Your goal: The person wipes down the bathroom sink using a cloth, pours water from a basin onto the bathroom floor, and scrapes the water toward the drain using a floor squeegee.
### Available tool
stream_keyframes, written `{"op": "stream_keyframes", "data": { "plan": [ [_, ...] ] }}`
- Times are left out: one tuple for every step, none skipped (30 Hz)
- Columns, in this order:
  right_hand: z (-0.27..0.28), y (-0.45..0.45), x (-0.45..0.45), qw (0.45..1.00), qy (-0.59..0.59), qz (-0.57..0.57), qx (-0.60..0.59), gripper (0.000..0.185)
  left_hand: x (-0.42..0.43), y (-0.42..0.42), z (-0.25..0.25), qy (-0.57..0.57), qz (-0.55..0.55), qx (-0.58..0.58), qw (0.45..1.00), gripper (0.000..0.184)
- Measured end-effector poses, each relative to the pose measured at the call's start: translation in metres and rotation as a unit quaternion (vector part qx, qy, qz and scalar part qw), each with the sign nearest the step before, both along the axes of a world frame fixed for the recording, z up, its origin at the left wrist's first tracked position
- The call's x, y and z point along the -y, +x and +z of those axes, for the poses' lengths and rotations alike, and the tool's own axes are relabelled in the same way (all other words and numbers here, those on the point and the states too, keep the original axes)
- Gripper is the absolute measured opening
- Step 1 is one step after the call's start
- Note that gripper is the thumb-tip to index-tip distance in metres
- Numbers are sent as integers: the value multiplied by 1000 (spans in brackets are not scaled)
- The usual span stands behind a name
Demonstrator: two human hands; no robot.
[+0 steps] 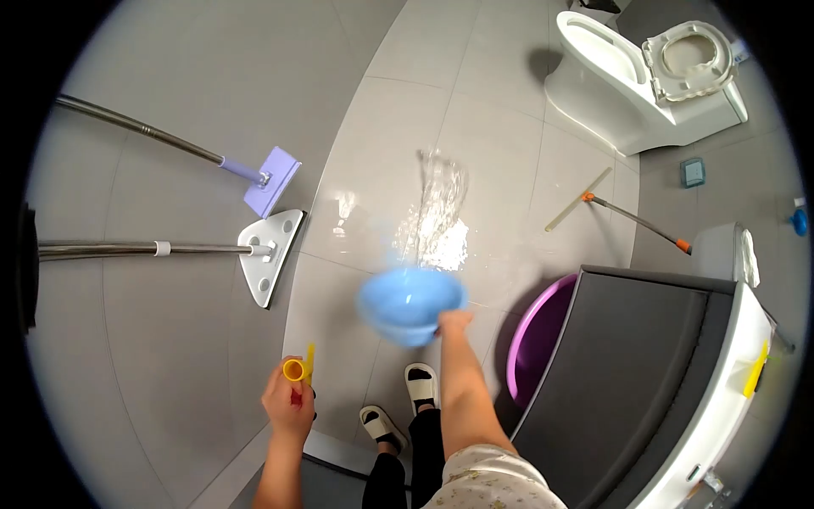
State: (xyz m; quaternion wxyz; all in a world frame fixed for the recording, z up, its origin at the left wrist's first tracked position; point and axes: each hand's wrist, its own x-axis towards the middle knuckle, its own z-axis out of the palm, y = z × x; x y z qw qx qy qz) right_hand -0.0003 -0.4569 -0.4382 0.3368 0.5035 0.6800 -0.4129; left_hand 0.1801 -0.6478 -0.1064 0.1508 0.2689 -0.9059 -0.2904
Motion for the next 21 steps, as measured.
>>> {"op": "stream_keyframes", "data": {
  "plan": [
    [7, 19, 4, 999, -13, 29, 30, 24, -1, -5, 5, -6, -7, -15, 1000, 17],
    [13, 38, 8, 996, -27, 57, 60, 22, -1, -9, 10, -13, -15, -31, 999, 17],
    [19, 59, 10, 991, -41, 85, 93, 20, -2, -12, 17, -16, -15, -30, 999, 17],
    [26, 75, 8, 988, -50, 99, 111, 19, -2, -14, 24, -10, -20, -35, 999, 16],
    [35, 89, 7, 984, -59, 112, 128, 18, -3, -14, 32, -5, -24, -42, 999, 16],
    [45, 94, 5, 982, -165, -10, 88, 22, -2, -14, 40, -9, -26, -45, 999, 16],
    [53, 92, 3, 954, -266, -133, 43, 27, -2, -15, 47, -10, -22, -46, 999, 16],
    [63, 93, 5, 953, -269, -134, 35, 27, -4, -16, 54, -9, -18, -49, 999, 16],
    [82, 94, 12, 964, -228, -136, 11, 29, -5, -17, 63, -11, -22, -57, 998, 16],
    [97, 96, 14, 973, -185, -140, -12, 32, -6, -17, 71, -20, -29, -64, 997, 16],
    [113, 92, 15, 990, -136, -35, -3, 40, -8, -17, 79, -30, -37, -73, 996, 16],
    [133, 89, 15, 990, -137, -39, -15, 40, -11, -16, 90, -31, -42, -85, 995, 16],
    [158, 89, 16, 994, -90, 22, -61, 43, -13, -14, 100, -23, -50, -93, 994, 15],
    [185, 92, 15, 990, -41, 83, -106, 45, -14, -10, 113, -16, -57, -100, 993, 15],
    [214, 97, 7, 986, -105, 4, -126, 52, -17, -4, 127, -18, -59, -108, 992, 15],
    [222, 106, -2, 985, -105, 0, -137, 52, -19, 1, 140, -32, -70, -116, 990, 15],
    [232, 110, -10, 975, -51, 26, -215, 53, -21, 1, 153, -46, -82, -130, 987, 14],
    [257, 110, -16, 956, 6, 50, -290, 55, -24, 1, 169, -47, -90, -144, 984, 14],
    [282, 112, -29, 936, 37, 141, -320, 59, -27, 5, 185, -59, -105, -142, 982, 14],
    [316, 114, -40, 937, 40, 134, -321, 59, -30, 13, 202, -70, -120, -135, 981, 14],
    [346, 118, -53, 933, 40, 149, -325, 57, -32, 20, 217, -66, -129, -134, 980, 14]
  ]
}}
